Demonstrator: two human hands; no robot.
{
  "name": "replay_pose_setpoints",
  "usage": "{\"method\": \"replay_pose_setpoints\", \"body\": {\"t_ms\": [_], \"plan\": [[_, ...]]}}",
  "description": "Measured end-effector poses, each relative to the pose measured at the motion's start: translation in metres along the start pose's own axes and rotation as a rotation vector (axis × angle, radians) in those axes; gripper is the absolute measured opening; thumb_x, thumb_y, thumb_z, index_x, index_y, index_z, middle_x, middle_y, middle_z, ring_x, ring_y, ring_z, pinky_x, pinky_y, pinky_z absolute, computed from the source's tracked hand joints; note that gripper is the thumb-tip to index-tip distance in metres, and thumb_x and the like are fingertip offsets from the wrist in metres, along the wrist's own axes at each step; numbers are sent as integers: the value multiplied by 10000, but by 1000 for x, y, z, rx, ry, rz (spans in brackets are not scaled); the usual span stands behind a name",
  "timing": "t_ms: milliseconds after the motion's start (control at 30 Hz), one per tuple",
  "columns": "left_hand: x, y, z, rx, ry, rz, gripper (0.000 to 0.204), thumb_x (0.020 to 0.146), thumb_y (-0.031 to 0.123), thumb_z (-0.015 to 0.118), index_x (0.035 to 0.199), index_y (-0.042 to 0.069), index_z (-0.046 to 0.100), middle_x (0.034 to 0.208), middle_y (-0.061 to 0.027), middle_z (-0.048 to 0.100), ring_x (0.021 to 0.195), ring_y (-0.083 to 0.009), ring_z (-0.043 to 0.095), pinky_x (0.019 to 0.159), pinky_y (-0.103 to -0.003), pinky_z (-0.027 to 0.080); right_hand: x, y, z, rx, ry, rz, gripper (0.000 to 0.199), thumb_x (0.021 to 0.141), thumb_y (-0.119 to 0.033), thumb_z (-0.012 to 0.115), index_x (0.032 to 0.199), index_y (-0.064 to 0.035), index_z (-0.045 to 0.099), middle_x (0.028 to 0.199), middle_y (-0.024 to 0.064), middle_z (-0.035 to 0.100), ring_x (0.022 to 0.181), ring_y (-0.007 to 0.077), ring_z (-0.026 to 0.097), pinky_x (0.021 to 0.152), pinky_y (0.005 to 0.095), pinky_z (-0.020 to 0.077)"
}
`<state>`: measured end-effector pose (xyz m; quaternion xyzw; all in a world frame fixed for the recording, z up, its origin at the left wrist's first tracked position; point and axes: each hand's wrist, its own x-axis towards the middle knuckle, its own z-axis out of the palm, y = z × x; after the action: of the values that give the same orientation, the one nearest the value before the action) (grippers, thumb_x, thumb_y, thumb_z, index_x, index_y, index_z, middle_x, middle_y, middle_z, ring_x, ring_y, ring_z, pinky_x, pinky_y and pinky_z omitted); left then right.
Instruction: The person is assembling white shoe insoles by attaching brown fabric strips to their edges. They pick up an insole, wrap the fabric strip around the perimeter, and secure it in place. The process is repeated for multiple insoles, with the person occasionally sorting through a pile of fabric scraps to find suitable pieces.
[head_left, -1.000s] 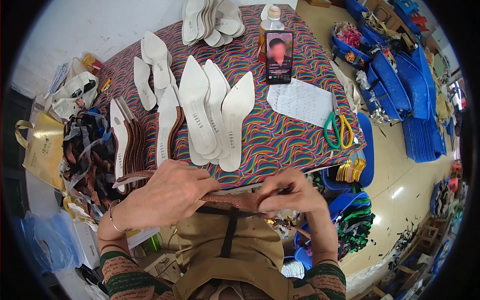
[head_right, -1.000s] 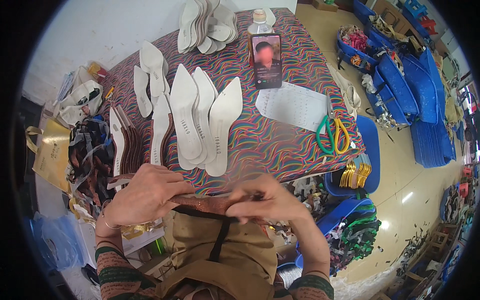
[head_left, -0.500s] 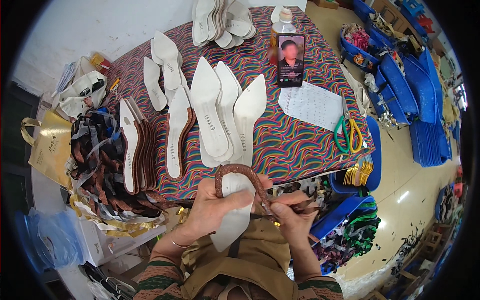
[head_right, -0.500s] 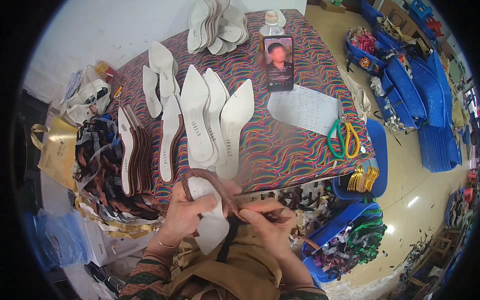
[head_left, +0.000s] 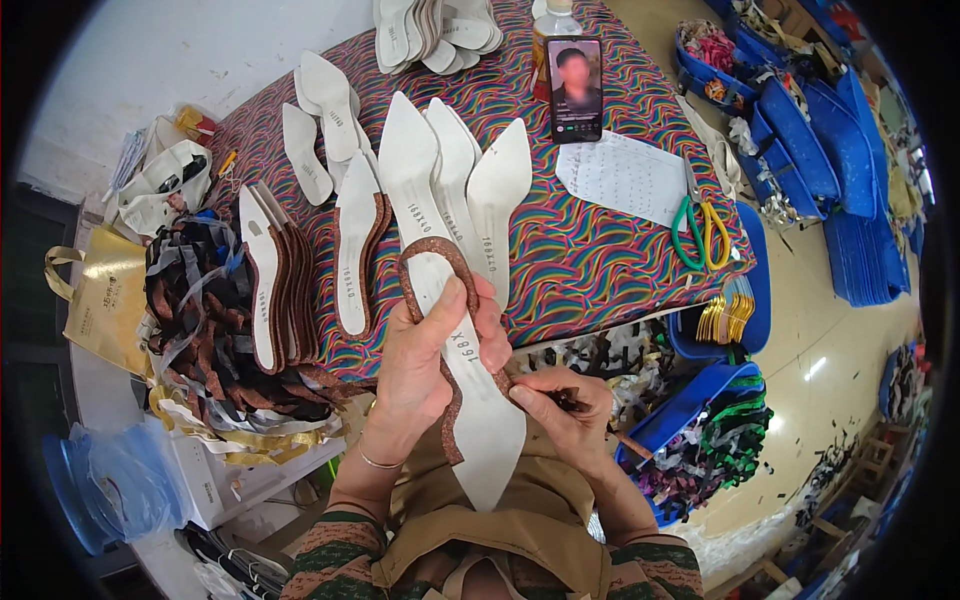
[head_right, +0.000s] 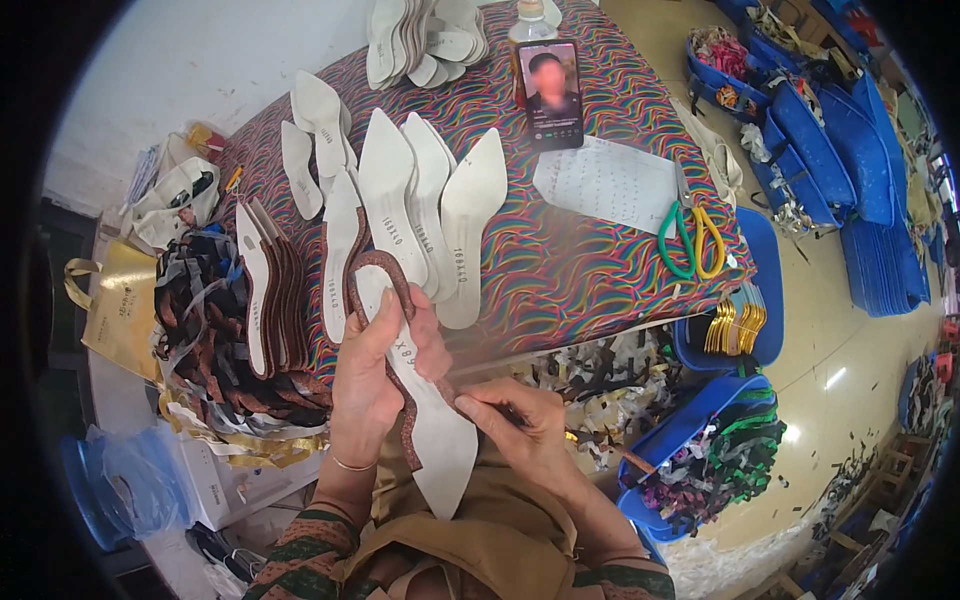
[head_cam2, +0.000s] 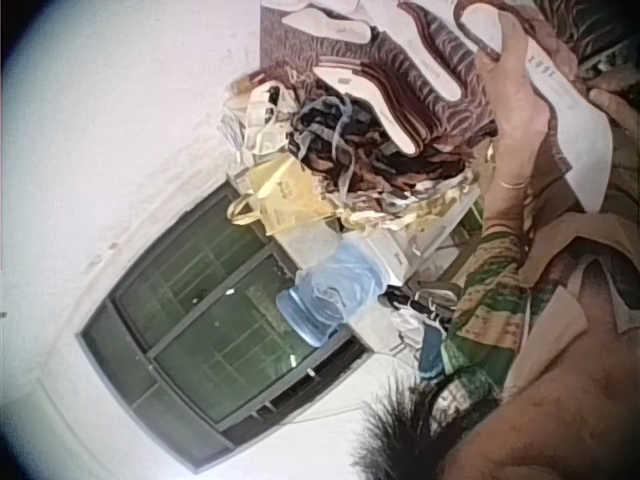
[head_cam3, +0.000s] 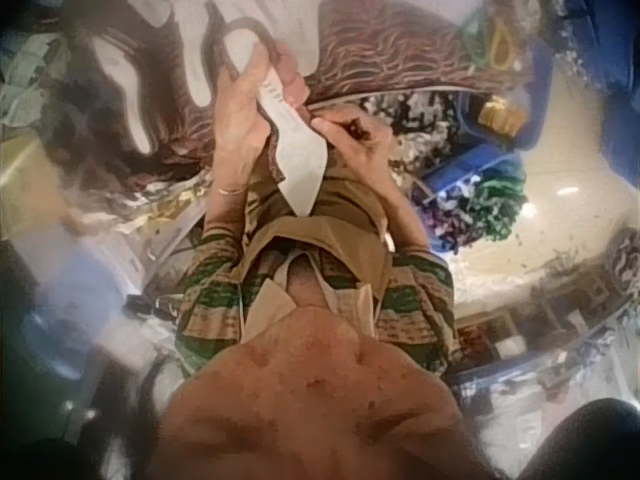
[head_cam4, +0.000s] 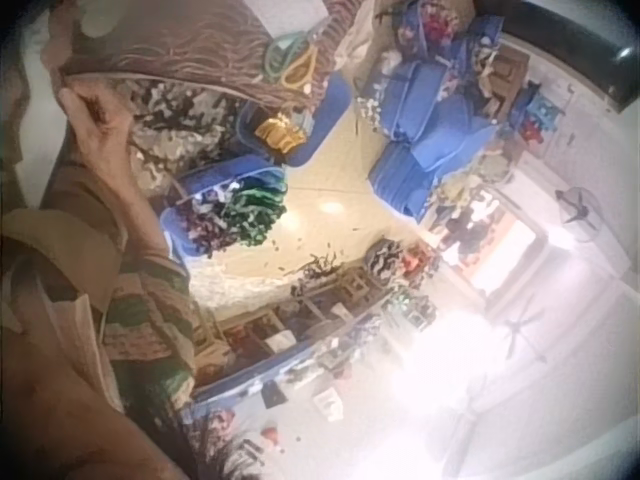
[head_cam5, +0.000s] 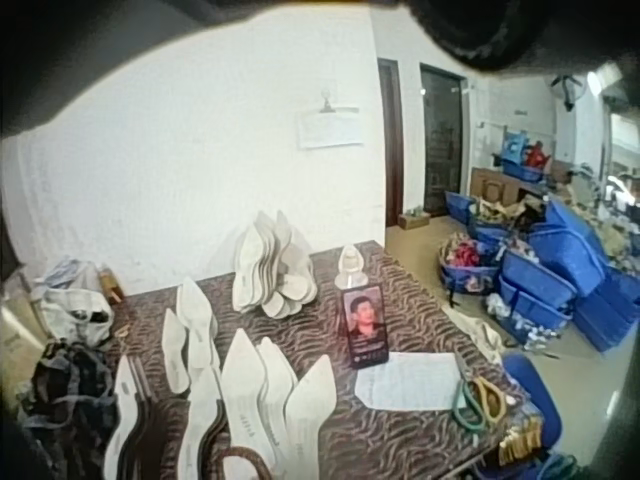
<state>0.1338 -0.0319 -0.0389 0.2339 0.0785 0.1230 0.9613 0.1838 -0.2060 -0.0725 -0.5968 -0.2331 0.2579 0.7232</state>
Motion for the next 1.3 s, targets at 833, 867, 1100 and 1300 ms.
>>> {"method": "replay_pose_setpoints", "body": {"t_ms": [833, 867, 1100, 1300], "plan": [[16, 11, 16, 583, 201, 332, 141, 963, 86, 530, 1044, -29, 520, 757, -142, 631, 686, -268, 665, 630, -394, 569, -7, -23, -45, -412, -268, 120, 156, 850, -9, 676, 1002, 24, 689, 661, 83, 645, 542, 113, 591, 478, 276, 428], [20, 17, 13, 597, 238, 415, 140, 968, 100, 529, 1042, -17, 508, 733, -128, 611, 655, -267, 655, 619, -402, 567, -4, -31, -58, -419, -313, 205, 138, 845, -15, 687, 977, 25, 692, 638, 73, 634, 542, 100, 588, 480, 272, 428], [11, 73, -28, 469, 475, 583, 176, 965, 237, 587, 944, 66, 554, 824, -42, 558, 781, -181, 585, 755, -354, 515, -2, -103, -201, -428, -53, 459, 131, 779, -84, 761, 760, 20, 683, 568, 38, 613, 461, 76, 528, 439, 213, 387], [-35, 106, -155, 476, 537, 534, 218, 926, 249, 643, 1024, 78, 551, 866, -16, 514, 870, -156, 509, 872, -312, 420, 64, -185, -224, -936, 372, 37, 328, 839, -289, 717, 652, -32, 637, 551, -10, 559, 564, 73, 517, 514, 304, 391]]}}
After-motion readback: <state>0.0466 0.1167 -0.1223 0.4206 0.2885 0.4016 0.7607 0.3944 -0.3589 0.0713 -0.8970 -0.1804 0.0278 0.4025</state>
